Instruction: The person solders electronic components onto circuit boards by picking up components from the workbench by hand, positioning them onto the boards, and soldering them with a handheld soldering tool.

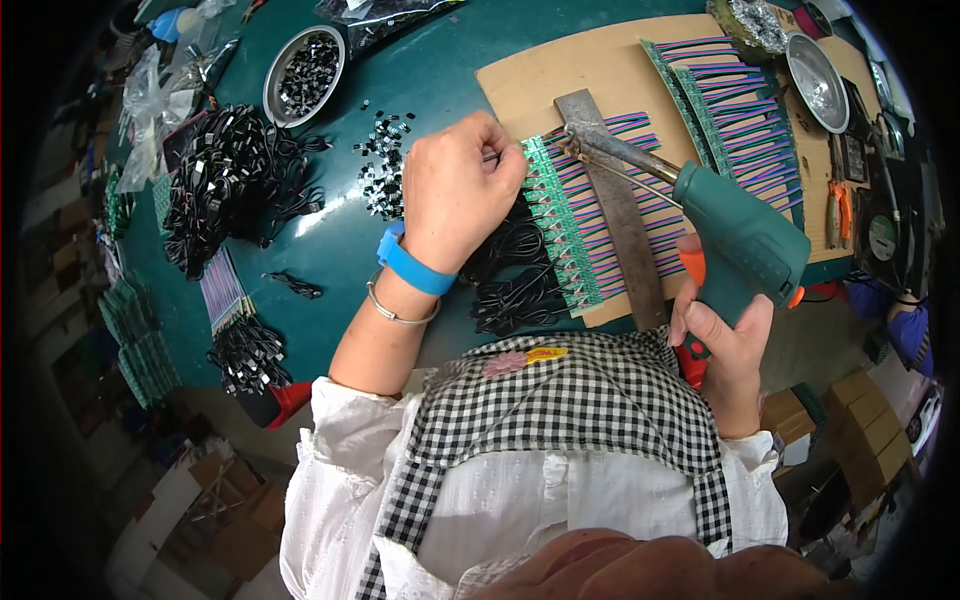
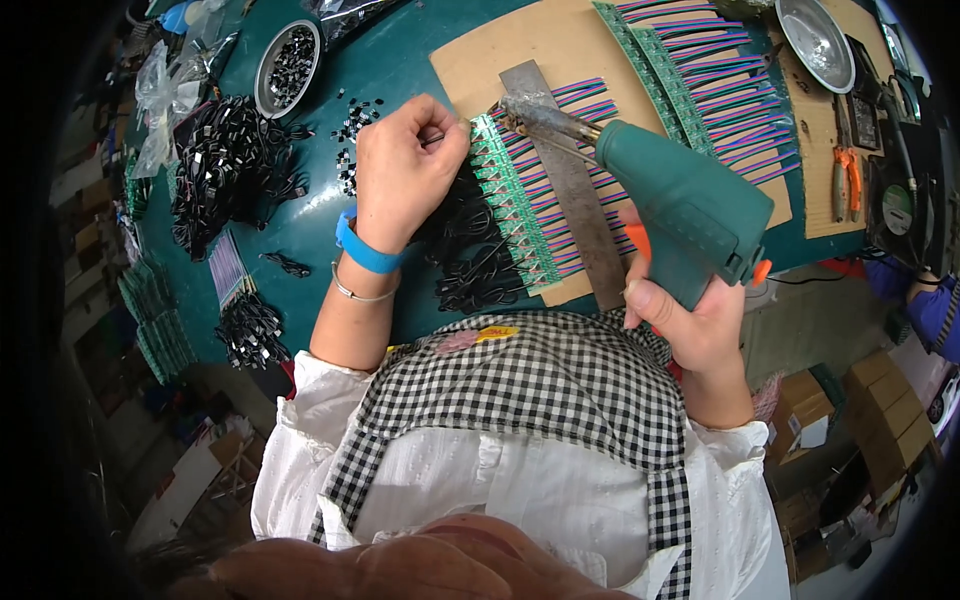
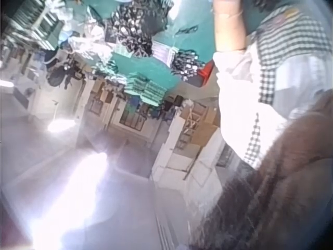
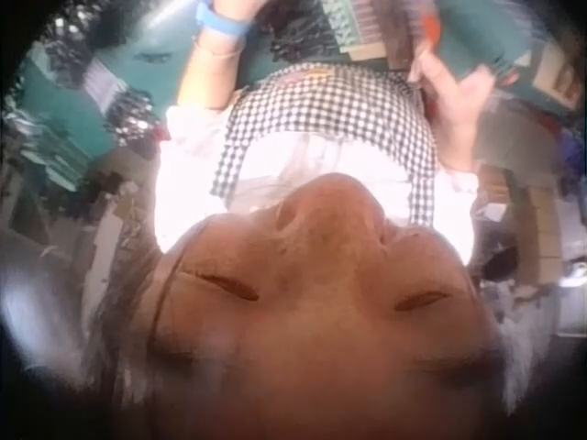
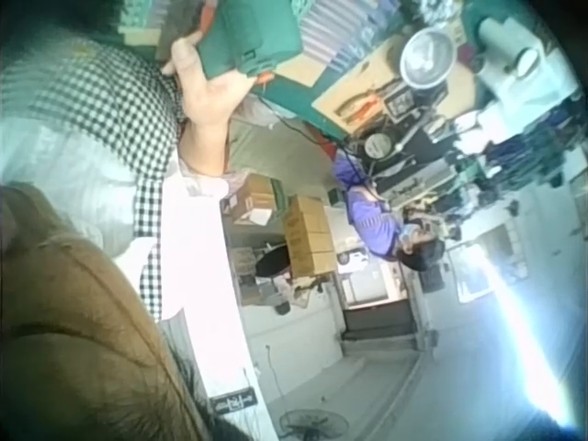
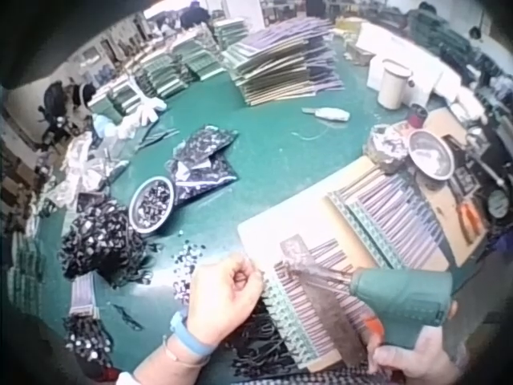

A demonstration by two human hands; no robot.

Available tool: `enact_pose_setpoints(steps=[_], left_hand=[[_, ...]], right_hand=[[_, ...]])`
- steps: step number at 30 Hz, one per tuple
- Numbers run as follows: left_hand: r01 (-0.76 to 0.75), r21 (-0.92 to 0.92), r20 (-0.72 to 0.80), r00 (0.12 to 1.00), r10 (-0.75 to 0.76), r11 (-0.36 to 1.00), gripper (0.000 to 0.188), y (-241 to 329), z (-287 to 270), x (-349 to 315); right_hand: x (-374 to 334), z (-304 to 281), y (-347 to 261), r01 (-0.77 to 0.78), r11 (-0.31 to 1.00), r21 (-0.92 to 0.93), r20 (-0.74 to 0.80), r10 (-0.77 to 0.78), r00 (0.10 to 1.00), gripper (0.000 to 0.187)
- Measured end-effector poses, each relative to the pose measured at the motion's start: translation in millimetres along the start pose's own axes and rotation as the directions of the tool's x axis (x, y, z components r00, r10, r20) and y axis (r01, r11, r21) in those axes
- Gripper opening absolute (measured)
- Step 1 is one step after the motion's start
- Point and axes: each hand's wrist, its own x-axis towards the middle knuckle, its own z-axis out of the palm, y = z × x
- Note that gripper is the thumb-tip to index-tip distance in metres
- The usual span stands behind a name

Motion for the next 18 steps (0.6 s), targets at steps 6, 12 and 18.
enact_pose_setpoints(steps=[6, 12, 18], left_hand=[[-0.020, -0.054, 0.105, 0.994, 0.026, 0.998, 0.013, -2.6, -8.3, 3.0], [-0.029, -0.012, 0.119, 0.992, 0.031, 0.999, 0.013, -0.8, -9.6, 3.7], [-0.037, 0.003, 0.120, 0.992, 0.037, 0.999, 0.013, -1.8, -7.8, 4.4]], right_hand=[[-0.9, -4.1, 3.8, 0.016, 1.000, 0.001, 0.045, -0.016, 0.999, 0.062], [0.0, -10.0, 10.4, 0.015, 0.997, 0.078, 0.158, -0.027, 0.987, 0.052], [1.8, -9.1, 14.4, 0.017, 0.997, 0.074, 0.177, -0.030, 0.984, 0.047]])
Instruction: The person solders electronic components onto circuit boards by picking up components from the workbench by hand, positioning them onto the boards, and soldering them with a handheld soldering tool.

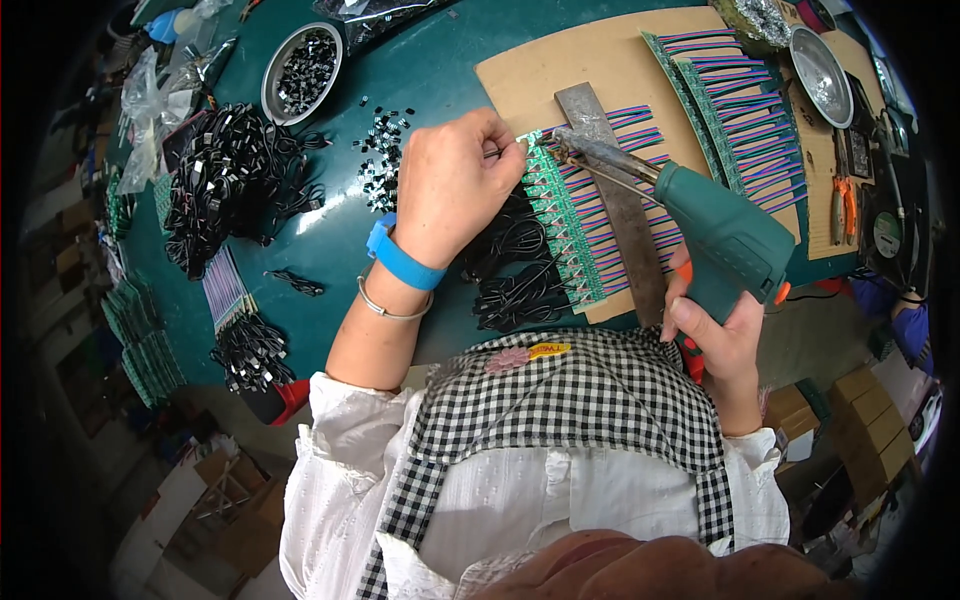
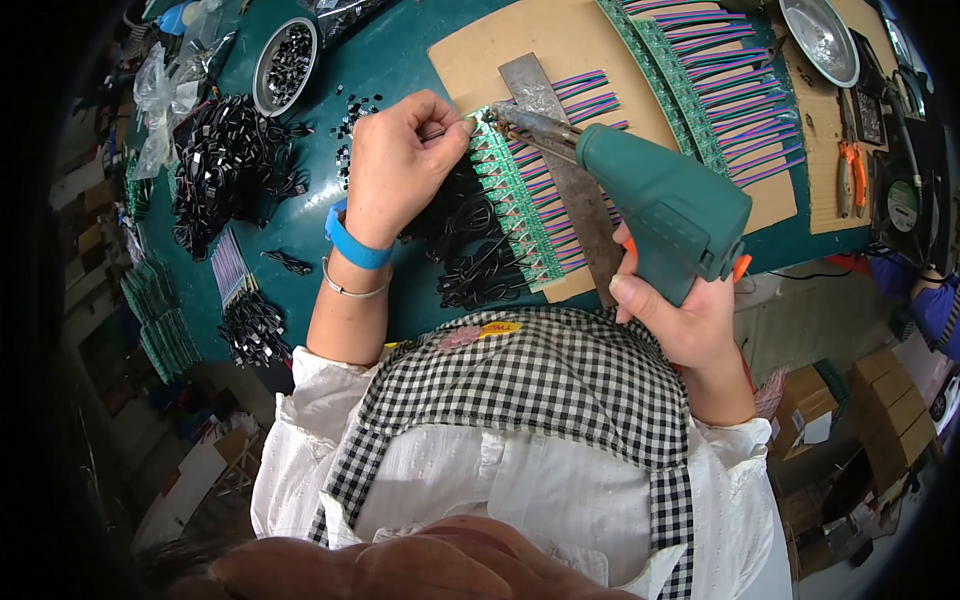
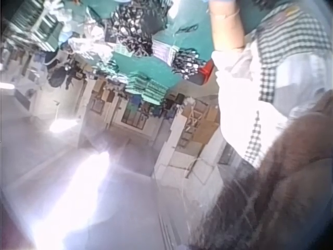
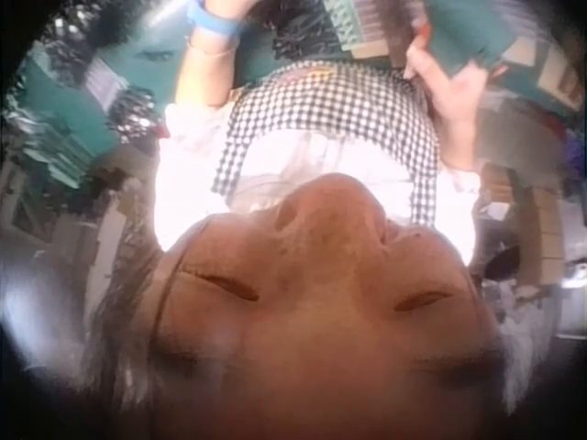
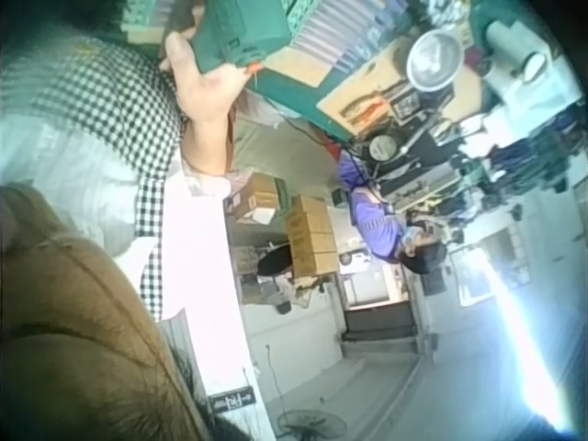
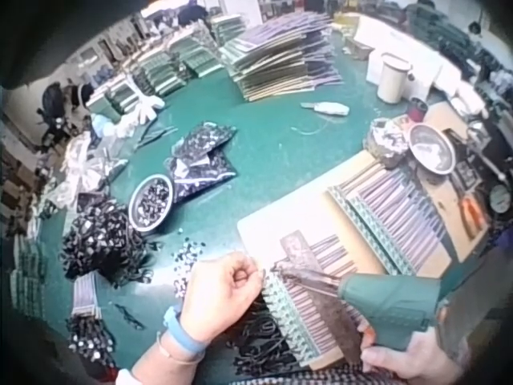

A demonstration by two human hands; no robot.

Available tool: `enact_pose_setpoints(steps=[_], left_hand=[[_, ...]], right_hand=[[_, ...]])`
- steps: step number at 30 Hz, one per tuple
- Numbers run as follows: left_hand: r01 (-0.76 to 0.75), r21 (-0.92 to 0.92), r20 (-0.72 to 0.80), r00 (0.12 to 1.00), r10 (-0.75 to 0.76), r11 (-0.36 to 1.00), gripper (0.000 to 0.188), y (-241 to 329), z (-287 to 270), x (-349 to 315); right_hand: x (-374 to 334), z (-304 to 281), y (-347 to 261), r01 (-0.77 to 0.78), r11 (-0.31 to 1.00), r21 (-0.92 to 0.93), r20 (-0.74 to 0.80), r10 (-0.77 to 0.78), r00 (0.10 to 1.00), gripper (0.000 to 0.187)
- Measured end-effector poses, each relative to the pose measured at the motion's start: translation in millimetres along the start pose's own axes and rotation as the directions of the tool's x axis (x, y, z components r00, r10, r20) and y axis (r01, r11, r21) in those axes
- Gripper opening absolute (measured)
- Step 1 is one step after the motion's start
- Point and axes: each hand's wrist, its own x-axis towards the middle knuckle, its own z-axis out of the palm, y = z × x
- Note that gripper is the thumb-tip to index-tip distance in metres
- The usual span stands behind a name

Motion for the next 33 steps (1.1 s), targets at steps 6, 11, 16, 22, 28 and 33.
enact_pose_setpoints(steps=[6, 11, 16, 22, 28, 33], left_hand=[[-0.046, 0.010, -0.039, 0.998, 0.046, 0.999, 0.014, -1.0, 4.0, -1.3], [-0.034, 0.029, -0.034, 0.999, 0.035, 0.999, 0.013, -1.2, 4.4, -1.1], [-0.036, 0.053, -0.030, 0.999, 0.038, 0.998, 0.013, 1.3, 2.7, -0.9], [-0.024, 0.043, -0.038, 0.999, 0.025, 0.999, 0.013, 1.9, 2.9, -1.3], [-0.061, 0.022, -0.044, 0.997, 0.062, 0.998, 0.012, 0.6, -3.8, -3.8], [-0.008, 0.018, -0.047, 0.999, 0.008, 1.000, 0.016, -7.1, -21.8, -28.8]], right_hand=[[-2.9, 0.5, 4.2, -0.079, 0.997, 0.008, -0.011, 0.079, 0.997, 0.043], [0.6, -1.1, -1.0, 0.023, 1.000, 0.019, -0.056, -0.022, 0.998, 0.050], [3.6, 0.7, -11.3, 0.033, 0.999, -0.006, -0.191, -0.033, 0.981, 0.062], [3.0, 3.5, -8.7, 0.108, 0.994, -0.017, -0.184, -0.110, 0.977, 0.068], [-0.4, -2.3, 0.6, 0.197, 0.976, -0.093, -0.133, -0.208, 0.969, 0.069], [1.6, -9.0, 11.8, 0.286, 0.907, -0.310, 0.017, -0.296, 0.955, 0.075]])
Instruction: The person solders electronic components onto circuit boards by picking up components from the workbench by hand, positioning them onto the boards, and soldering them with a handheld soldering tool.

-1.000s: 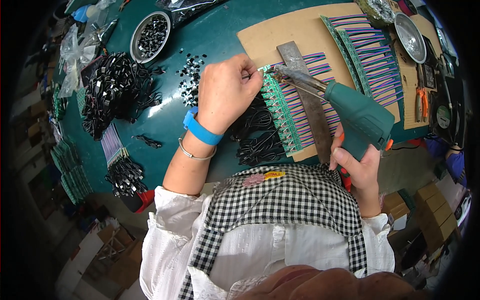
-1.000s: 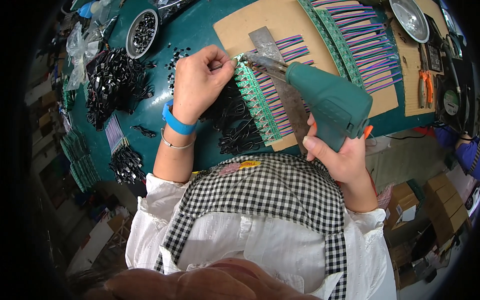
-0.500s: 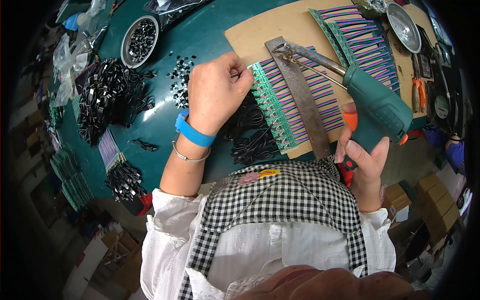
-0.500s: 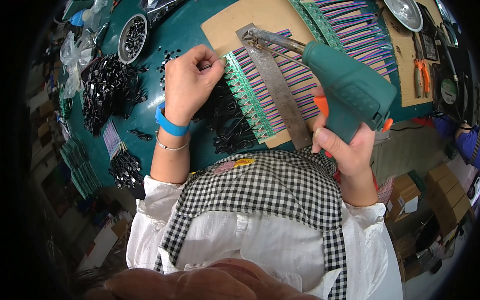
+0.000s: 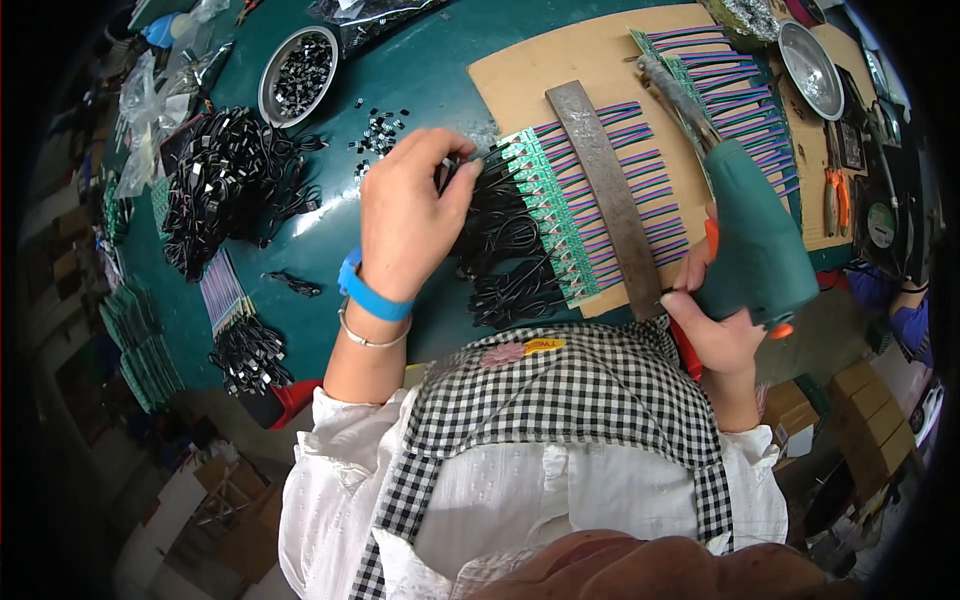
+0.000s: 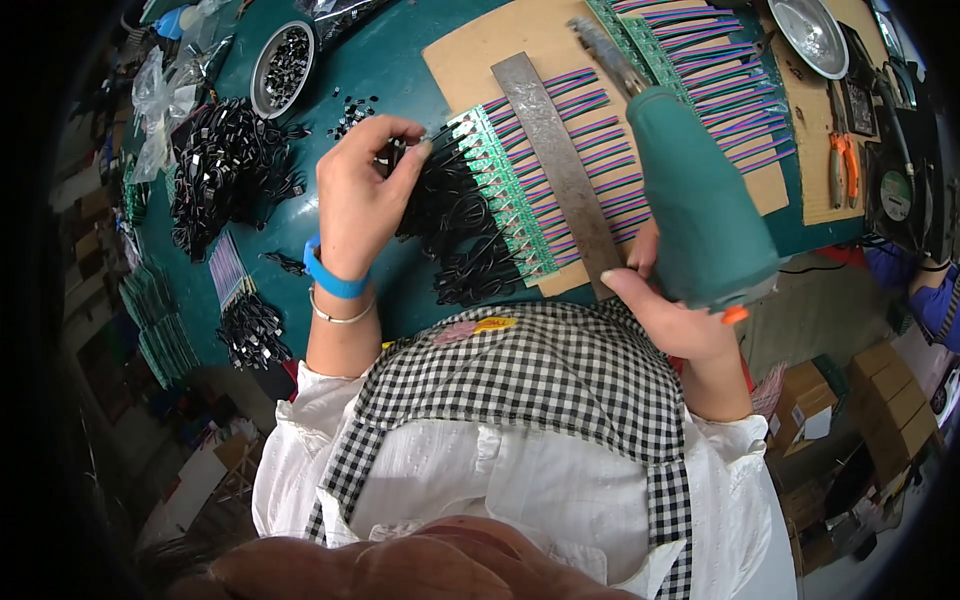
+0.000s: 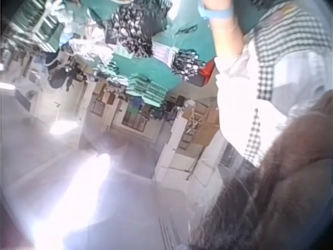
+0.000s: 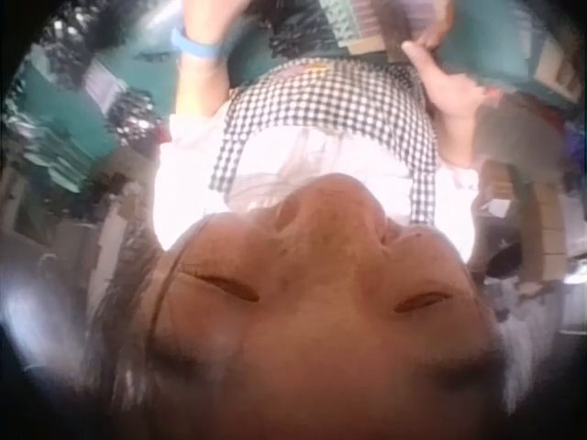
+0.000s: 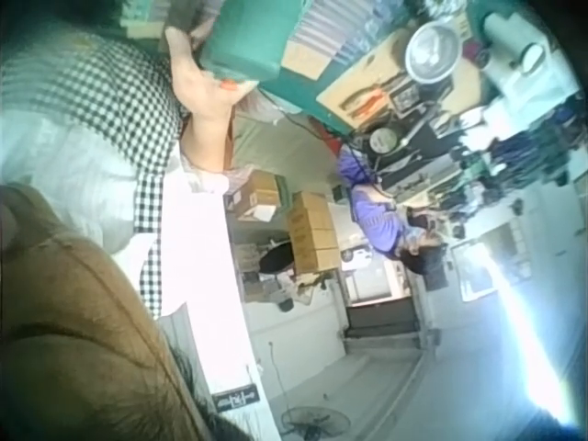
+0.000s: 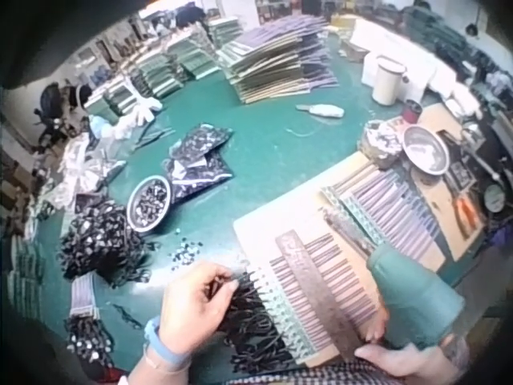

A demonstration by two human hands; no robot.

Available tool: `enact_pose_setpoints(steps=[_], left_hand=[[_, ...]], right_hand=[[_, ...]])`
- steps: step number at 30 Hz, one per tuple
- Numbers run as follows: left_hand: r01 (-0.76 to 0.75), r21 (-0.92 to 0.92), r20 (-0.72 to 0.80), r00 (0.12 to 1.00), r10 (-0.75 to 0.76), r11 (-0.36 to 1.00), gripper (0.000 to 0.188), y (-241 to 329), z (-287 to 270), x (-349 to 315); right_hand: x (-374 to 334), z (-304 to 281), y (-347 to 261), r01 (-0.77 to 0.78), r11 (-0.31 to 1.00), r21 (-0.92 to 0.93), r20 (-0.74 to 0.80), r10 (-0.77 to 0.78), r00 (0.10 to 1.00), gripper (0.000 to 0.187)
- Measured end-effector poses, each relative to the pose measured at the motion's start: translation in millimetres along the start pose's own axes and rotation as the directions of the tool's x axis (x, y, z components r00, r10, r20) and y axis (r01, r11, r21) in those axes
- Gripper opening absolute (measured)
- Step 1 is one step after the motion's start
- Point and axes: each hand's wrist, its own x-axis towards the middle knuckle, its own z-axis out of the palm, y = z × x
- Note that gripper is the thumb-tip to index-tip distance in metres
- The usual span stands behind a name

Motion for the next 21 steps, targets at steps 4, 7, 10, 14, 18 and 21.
enact_pose_setpoints(steps=[4, 7, 10, 14, 18, 21], left_hand=[[-0.188, 0.188, -0.040, 0.979, 0.199, 0.964, 0.040, -10.2, -7.0, -13.1], [-0.309, 0.156, -0.014, 0.949, 0.315, 0.938, 0.057, -6.4, -2.9, -25.2], [-0.275, 0.113, 0.223, 0.944, 0.245, 0.955, 0.122, 4.3, 0.6, -41.0], [-0.312, 0.177, 0.270, 0.927, 0.259, 0.933, 0.136, 6.6, 2.5, -47.0], [-0.170, -0.062, 0.354, 0.918, 0.181, 0.984, 0.132, -10.2, 2.9, -29.3], [-0.057, -0.128, 0.299, 0.950, 0.094, 0.990, 0.110, -17.8, 5.2, -18.0]], right_hand=[[1.6, 9.8, -0.6, -0.045, 0.961, -0.271, -0.086, 0.022, 0.996, 0.066], [14.0, 18.7, 0.4, 0.108, 0.812, -0.573, -0.029, -0.152, 0.988, 0.072], [23.0, 27.9, 2.8, 0.232, 0.705, -0.671, 0.030, -0.286, 0.958, 0.076], [21.9, 34.2, 5.7, 0.316, 0.636, -0.704, 0.040, -0.408, 0.912, 0.070], [16.0, 29.8, 10.0, 0.212, 0.793, -0.571, -0.036, -0.282, 0.959, 0.061], [15.5, 23.3, 16.2, 0.072, 0.961, -0.268, -0.147, -0.115, 0.982, 0.059]])
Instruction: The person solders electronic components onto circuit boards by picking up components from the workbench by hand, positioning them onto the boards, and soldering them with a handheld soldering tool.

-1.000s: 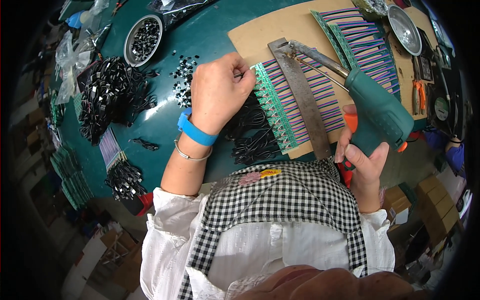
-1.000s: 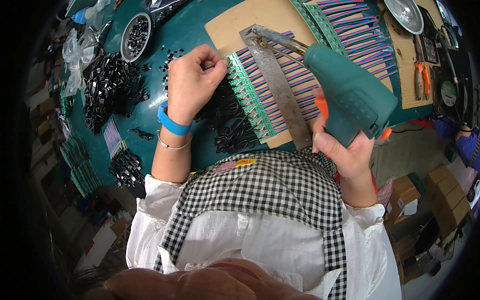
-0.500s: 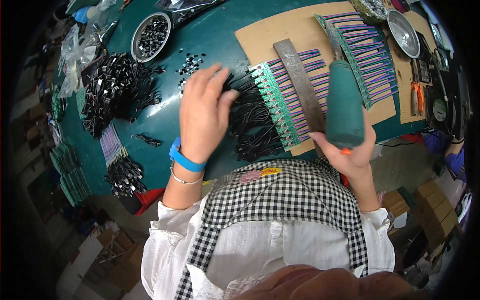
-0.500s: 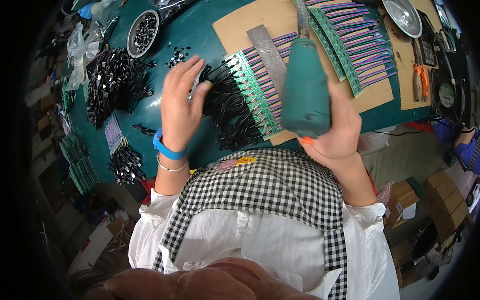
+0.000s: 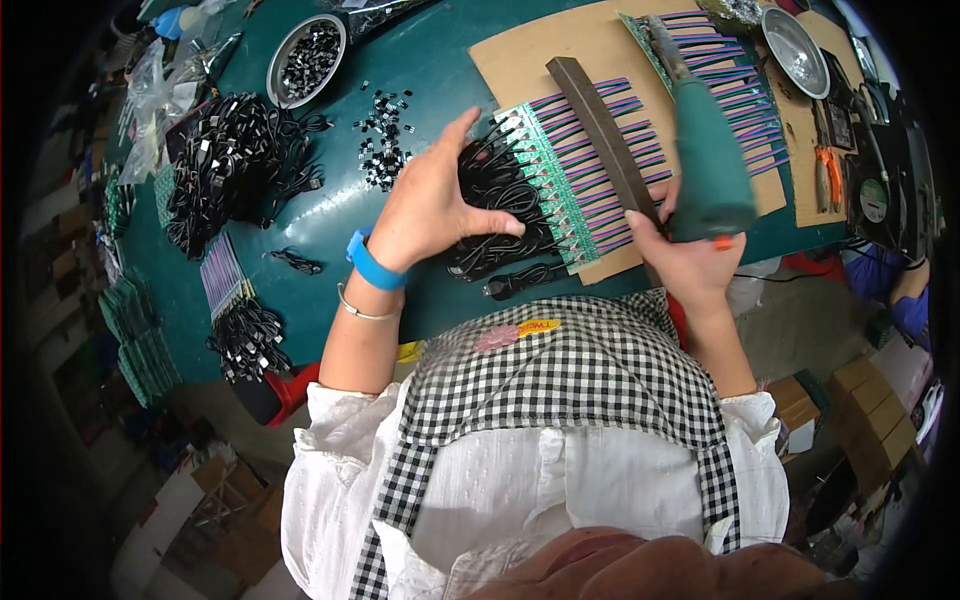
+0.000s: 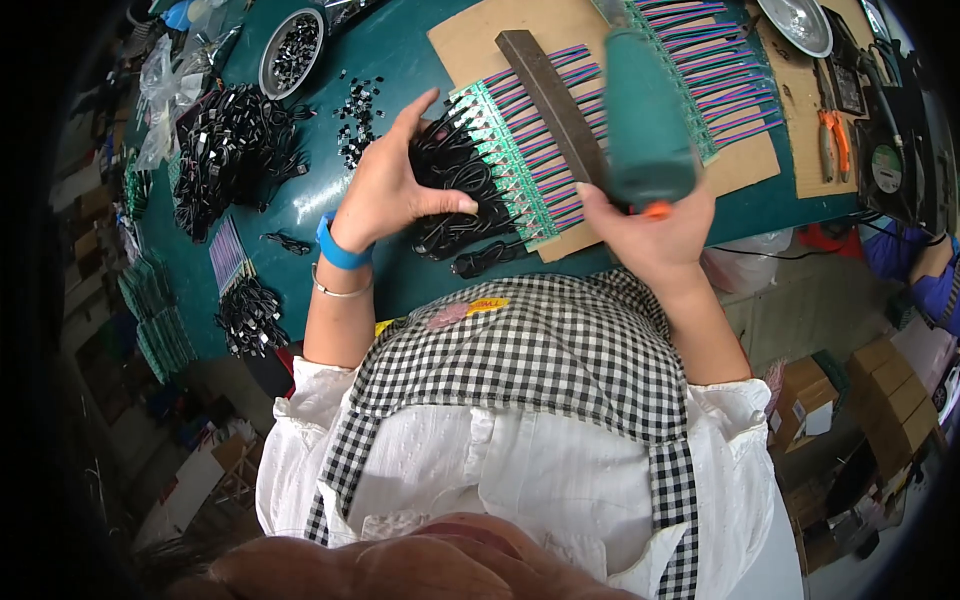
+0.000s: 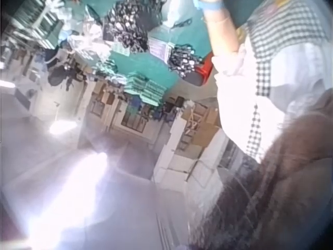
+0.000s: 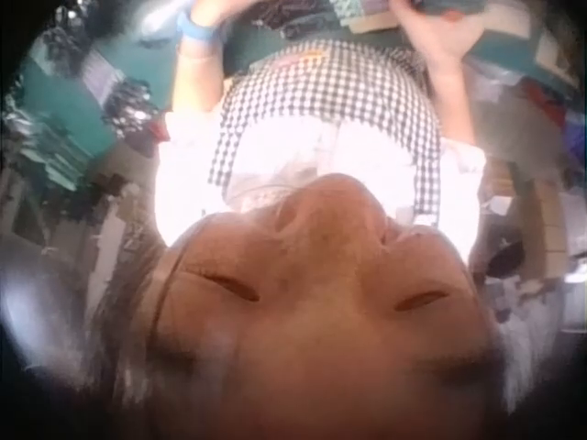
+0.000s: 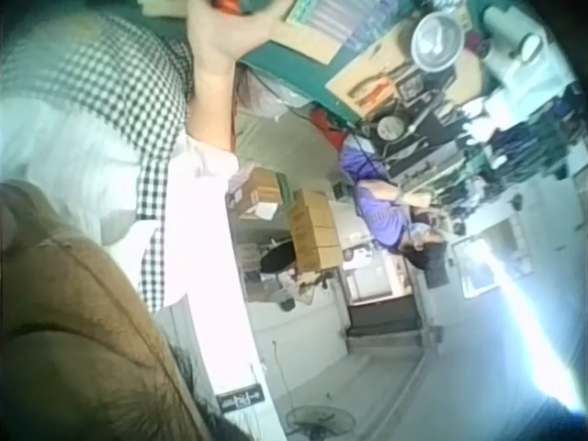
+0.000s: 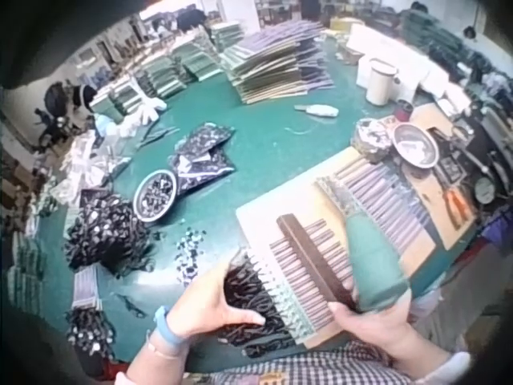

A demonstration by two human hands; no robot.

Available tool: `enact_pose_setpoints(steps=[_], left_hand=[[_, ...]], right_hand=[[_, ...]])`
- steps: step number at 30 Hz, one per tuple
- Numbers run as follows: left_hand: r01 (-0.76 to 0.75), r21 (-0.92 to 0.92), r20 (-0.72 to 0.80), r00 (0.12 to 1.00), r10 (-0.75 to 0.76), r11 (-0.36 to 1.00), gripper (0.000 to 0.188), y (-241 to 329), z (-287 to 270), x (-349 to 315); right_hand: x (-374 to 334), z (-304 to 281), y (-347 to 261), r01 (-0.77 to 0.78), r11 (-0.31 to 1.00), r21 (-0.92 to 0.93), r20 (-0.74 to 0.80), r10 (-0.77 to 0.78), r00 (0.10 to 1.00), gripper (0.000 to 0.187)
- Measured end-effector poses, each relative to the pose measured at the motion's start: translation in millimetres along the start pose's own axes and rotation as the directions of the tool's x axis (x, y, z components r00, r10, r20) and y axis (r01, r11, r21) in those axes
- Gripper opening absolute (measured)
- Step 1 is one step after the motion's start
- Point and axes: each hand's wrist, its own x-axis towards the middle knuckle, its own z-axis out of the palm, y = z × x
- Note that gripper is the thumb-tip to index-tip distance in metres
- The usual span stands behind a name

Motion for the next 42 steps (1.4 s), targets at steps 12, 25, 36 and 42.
enact_pose_setpoints(steps=[12, 25, 36, 42], left_hand=[[0.282, -0.546, 0.257, 0.953, -0.163, 0.789, 0.049, -10.4, -16.2, -7.2], [0.009, -0.796, -0.233, 0.918, -0.320, 0.605, 0.063, -47.8, -110.0, -139.8], [0.085, -0.737, -0.418, 0.722, -0.551, 0.670, 0.029, -126.1, -308.2, -265.9], [0.525, -0.661, -0.260, 0.510, -0.820, 0.536, 0.026, -204.7, -323.3, -258.7]], right_hand=[[1.4, -27.7, 1.1, 0.051, 0.939, 0.340, -0.239, 0.033, 0.971, 0.078], [-6.6, -30.7, 11.9, 0.038, 0.962, 0.269, -0.102, -0.010, 0.995, 0.078], [-12.1, -15.4, 9.5, 0.037, 0.931, 0.362, -0.142, 0.016, 0.990, 0.077], [-18.4, -8.6, 8.2, 0.016, 0.905, 0.425, -0.116, 0.036, 0.993, 0.078]])
